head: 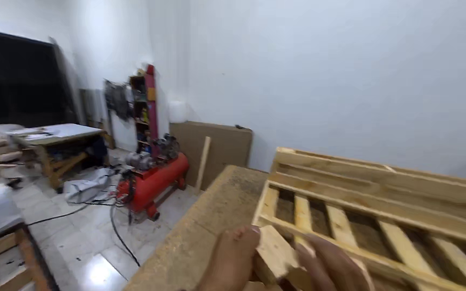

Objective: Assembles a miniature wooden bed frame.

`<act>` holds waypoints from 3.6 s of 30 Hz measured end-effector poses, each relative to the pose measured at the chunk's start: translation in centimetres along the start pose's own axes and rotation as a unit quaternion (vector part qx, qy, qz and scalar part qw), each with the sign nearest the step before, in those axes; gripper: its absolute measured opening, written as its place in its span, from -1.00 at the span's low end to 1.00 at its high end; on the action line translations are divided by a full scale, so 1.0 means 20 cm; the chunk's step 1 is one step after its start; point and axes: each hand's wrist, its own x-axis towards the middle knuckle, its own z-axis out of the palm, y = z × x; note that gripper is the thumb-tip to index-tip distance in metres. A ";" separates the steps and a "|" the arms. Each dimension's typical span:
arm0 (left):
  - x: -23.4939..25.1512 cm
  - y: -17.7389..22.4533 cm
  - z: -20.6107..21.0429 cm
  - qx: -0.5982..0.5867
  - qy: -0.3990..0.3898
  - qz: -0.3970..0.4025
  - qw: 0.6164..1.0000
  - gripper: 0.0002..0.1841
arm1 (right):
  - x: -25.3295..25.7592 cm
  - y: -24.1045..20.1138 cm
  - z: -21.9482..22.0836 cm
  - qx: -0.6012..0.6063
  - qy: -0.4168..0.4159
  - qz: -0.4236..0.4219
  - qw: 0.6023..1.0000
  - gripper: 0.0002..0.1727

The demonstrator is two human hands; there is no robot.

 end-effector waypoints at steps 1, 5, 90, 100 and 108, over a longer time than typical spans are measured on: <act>-0.02 -0.01 0.00 -0.001 -0.018 -0.013 1.000 -0.59 | 0.03 -0.01 -0.01 -0.032 -0.027 -0.006 0.999 -0.50; -0.04 0.00 -0.04 0.043 -0.055 -0.041 0.997 -0.38 | 0.09 0.00 -0.03 0.104 -0.109 0.188 0.971 -0.65; 0.28 -0.49 -0.04 0.236 0.050 -0.072 0.968 -0.51 | 0.10 0.38 0.31 0.402 -0.481 0.546 0.556 -0.46; 0.43 -0.37 -0.05 0.122 -0.071 -0.221 0.965 -0.63 | 0.06 0.43 0.29 0.462 -0.496 0.530 0.509 -0.44; 0.48 -0.39 -0.05 0.097 -0.079 -0.205 0.971 -0.79 | 0.08 0.43 0.28 0.457 -0.541 0.426 0.563 -0.43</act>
